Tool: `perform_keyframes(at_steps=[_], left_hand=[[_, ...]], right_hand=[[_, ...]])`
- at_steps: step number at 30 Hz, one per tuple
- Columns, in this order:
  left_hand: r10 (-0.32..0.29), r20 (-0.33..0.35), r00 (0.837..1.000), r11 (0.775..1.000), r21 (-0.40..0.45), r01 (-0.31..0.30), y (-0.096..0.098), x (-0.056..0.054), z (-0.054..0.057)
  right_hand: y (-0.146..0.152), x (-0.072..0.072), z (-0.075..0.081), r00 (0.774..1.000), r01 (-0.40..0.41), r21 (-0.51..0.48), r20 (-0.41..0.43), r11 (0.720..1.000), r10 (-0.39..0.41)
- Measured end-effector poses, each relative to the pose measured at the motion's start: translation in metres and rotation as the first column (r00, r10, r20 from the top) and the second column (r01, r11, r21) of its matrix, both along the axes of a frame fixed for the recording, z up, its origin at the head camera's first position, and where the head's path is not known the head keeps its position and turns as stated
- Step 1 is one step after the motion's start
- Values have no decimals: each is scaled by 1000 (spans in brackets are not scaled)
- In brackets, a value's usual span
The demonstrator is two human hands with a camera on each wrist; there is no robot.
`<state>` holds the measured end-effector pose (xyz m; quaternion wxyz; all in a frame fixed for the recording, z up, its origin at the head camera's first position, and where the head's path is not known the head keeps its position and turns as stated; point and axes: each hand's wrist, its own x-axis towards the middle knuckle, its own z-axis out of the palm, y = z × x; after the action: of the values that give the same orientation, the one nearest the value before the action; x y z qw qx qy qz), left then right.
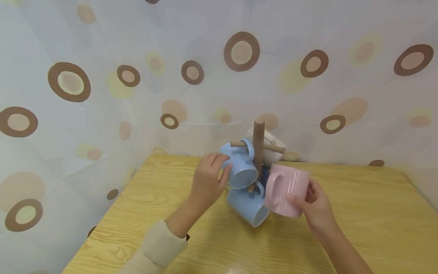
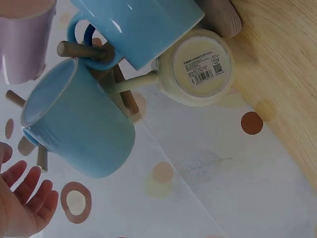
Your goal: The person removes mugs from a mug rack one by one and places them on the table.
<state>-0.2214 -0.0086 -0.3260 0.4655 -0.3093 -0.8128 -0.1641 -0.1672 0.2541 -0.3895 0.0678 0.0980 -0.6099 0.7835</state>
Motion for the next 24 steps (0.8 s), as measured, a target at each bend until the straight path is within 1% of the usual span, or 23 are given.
perform_keyframes(at_steps=[4,7,10,13,16,19,20,22,24], left_hand=[[-45,-40,998,999,-10,45,7,13,-3],[-94,-38,995,996,-11,93,13,20,-5],[-152,13,988,988,10,152,18,26,-7],[-221,74,973,975,50,218,22,29,-9],[-267,71,961,962,72,262,24,32,-10],[-285,56,957,957,68,281,26,35,-11],[-291,62,955,956,69,287,27,37,-11],[-312,102,945,949,82,304,29,40,-12],[-338,163,927,940,107,324,31,43,-13]], right_hand=[[-3,2,-1,998,16,21,-63,1000,-15],[-6,3,-2,995,26,16,-101,1000,-25],[-7,5,-3,993,26,27,-115,999,-23],[-8,6,-2,994,30,51,-103,998,-24],[-8,8,-3,995,37,70,-99,997,-30],[-9,9,-3,993,42,80,-111,996,-32],[-9,9,-3,993,43,82,-117,996,-33],[-10,9,-3,992,45,90,-126,995,-33],[-10,9,-3,991,44,92,-133,995,-31]])
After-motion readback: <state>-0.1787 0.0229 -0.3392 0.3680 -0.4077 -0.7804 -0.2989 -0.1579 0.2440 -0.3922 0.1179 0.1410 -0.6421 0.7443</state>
